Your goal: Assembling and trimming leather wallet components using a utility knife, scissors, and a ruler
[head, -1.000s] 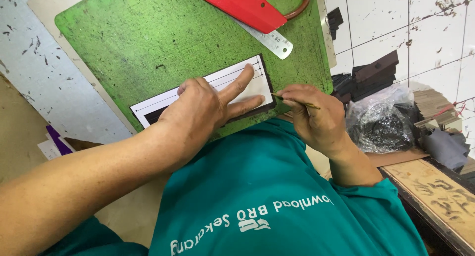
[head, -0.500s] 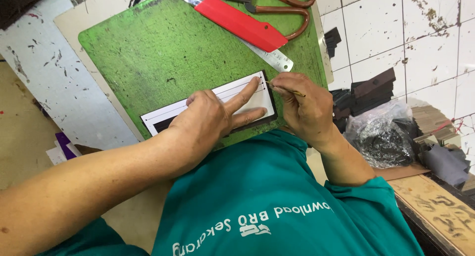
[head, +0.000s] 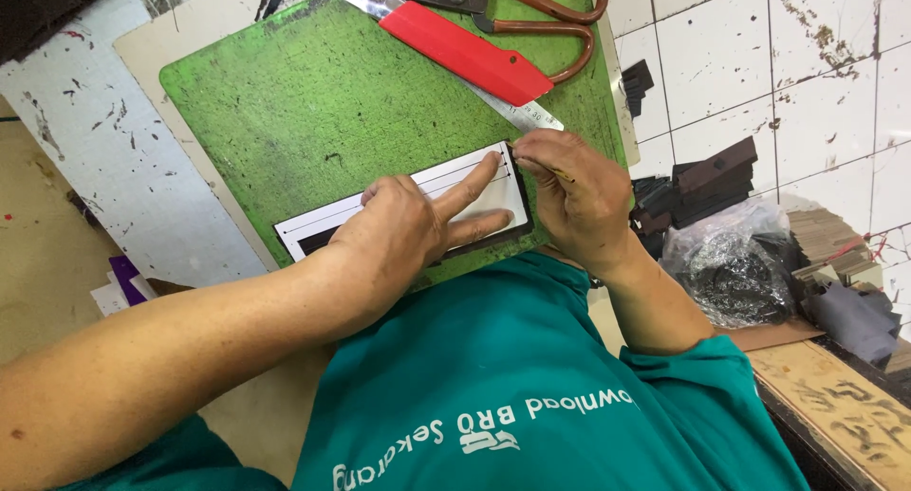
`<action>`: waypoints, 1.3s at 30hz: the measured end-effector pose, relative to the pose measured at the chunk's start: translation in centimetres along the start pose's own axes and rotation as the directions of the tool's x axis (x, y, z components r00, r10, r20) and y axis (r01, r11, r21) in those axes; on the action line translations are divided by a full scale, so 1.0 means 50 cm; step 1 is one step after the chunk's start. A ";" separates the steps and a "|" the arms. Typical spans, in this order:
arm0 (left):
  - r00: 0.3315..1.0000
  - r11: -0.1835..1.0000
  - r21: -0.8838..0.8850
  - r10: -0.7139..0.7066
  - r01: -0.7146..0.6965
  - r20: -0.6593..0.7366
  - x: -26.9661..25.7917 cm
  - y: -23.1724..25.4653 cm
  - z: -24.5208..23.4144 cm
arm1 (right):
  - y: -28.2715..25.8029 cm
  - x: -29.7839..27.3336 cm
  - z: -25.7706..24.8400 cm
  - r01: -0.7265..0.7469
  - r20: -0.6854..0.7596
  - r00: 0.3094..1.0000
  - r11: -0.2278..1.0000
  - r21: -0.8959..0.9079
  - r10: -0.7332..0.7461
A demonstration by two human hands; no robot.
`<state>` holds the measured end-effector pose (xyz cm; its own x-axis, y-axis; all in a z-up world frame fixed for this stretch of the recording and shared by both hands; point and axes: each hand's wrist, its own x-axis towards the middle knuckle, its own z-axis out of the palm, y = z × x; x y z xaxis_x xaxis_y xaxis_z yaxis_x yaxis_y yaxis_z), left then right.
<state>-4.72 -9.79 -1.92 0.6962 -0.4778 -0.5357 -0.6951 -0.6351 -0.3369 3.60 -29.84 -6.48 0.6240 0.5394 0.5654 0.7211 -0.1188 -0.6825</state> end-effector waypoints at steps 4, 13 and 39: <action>1.000 1.000 -0.018 -0.010 0.010 0.009 0.002 0.002 0.002 | 0.000 -0.021 -0.010 0.015 0.021 1.000 0.999 -0.038 -0.014; 1.000 1.000 -0.001 -0.004 0.004 -0.002 0.001 0.003 0.004 | -0.058 -0.091 -0.048 0.024 0.127 0.992 0.991 -0.134 -0.007; 0.999 0.993 -0.119 0.003 0.001 0.039 -0.014 -0.010 0.002 | -0.038 -0.060 -0.039 0.156 0.467 0.848 0.723 -0.673 0.251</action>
<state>-4.87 -9.07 -1.46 0.6865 -0.4560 -0.5664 -0.6678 -0.7035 -0.2431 0.96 -32.86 -5.98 0.5697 0.8168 0.0916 0.8215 -0.5625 -0.0935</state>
